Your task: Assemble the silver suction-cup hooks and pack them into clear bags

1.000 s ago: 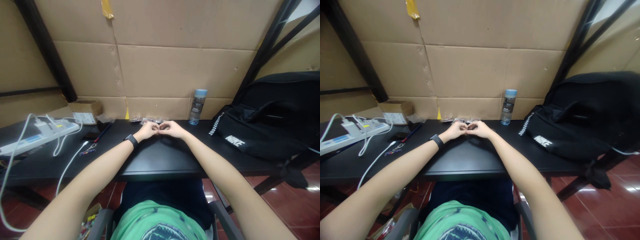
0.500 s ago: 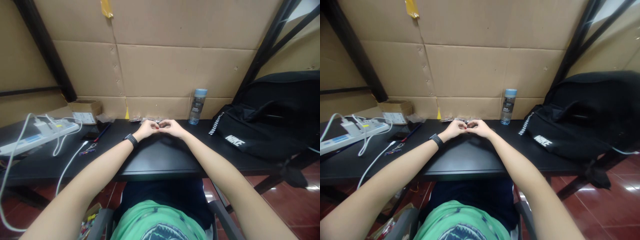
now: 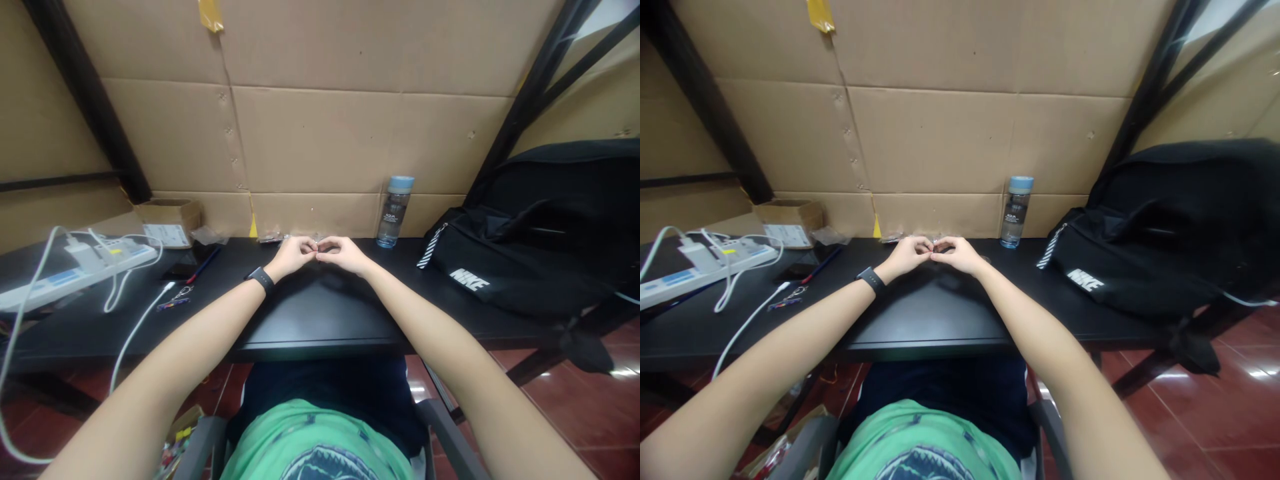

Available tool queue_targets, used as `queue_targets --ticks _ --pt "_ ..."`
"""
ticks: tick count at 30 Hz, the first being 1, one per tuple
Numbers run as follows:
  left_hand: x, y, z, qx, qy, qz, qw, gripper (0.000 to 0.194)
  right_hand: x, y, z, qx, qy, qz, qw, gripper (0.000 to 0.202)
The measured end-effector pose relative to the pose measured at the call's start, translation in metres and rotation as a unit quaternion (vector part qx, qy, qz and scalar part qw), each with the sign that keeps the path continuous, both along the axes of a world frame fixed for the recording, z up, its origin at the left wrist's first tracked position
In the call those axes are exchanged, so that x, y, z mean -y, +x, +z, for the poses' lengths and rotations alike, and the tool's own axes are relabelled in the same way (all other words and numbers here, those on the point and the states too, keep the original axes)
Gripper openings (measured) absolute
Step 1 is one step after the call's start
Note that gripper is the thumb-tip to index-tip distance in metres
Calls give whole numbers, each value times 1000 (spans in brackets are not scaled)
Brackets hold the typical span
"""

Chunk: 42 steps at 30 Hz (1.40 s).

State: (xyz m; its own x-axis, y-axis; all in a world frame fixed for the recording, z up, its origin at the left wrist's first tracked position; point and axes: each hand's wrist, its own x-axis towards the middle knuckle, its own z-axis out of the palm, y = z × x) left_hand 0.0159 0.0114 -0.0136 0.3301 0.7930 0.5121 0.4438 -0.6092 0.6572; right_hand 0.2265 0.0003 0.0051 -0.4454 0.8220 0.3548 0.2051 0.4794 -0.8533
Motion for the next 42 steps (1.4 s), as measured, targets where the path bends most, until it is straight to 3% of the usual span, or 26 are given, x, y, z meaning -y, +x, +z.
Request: queue_targets --ticks 17,28,42 --pt "-3 -2 -1 5 -22 -71 997 33 -2 3 0 -6 9 -16 1000 41" --pt "-8 0 -3 75 -59 -60 994 45 -1 2 0 -8 11 -3 1000 41" --pt "-8 2 -6 71 -49 -34 996 20 0 1 0 -5 6 6 1000 36"
